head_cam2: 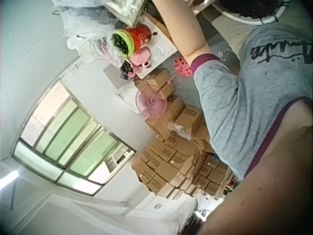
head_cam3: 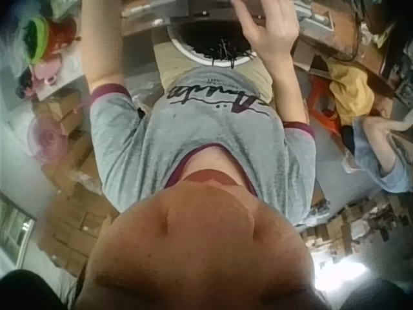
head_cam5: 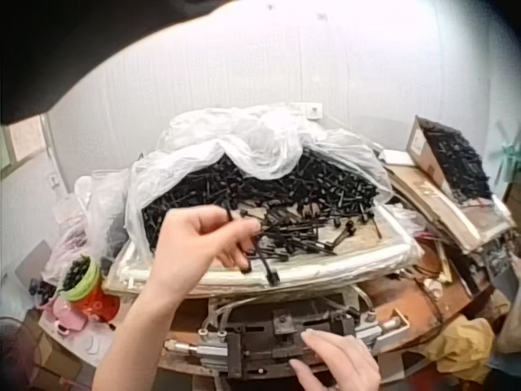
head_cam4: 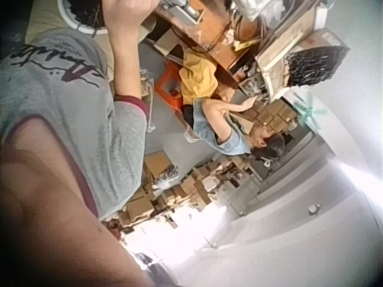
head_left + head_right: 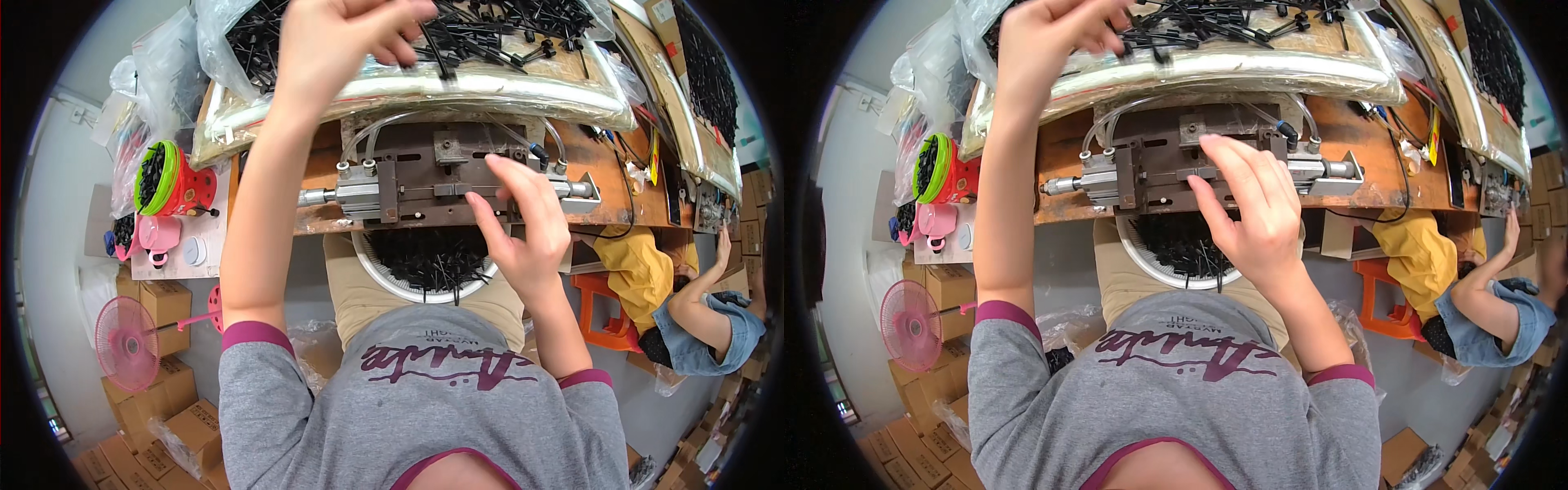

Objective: Using a pneumatic press to assemble or crimp black electronic components.

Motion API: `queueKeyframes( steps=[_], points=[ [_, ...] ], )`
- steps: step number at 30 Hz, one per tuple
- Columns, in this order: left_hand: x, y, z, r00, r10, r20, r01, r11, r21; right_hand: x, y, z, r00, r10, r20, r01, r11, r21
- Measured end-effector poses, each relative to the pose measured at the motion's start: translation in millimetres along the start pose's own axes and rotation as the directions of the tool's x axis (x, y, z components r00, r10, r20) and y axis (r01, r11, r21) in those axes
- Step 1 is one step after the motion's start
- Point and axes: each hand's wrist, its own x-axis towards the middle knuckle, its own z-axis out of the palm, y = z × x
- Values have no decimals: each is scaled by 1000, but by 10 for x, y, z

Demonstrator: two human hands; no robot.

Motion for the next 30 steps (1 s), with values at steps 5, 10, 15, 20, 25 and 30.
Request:
queueKeyframes(
  steps=[5,10,15,20,25,30],
  points=[
    [-590,174,326,909,-310,278,384,883,-269,77,-18,-24,979,-204,-25,205,976,74],
    [-810,133,357,859,-411,306,501,798,-334,-120,-24,-109,987,-149,66,137,978,158],
    [-1028,79,348,927,-348,138,372,815,-445,-454,128,-29,966,132,224,-163,979,126],
    [-1134,111,324,954,-299,31,298,932,-206,-614,270,209,943,-15,332,41,996,-74],
    [-1290,15,429,946,-303,-113,220,858,-465,-614,262,319,923,-49,381,147,962,-232],
    [-1362,53,438,892,-436,122,395,616,-682,-527,216,322,910,-33,412,157,950,-270]
  ],
)
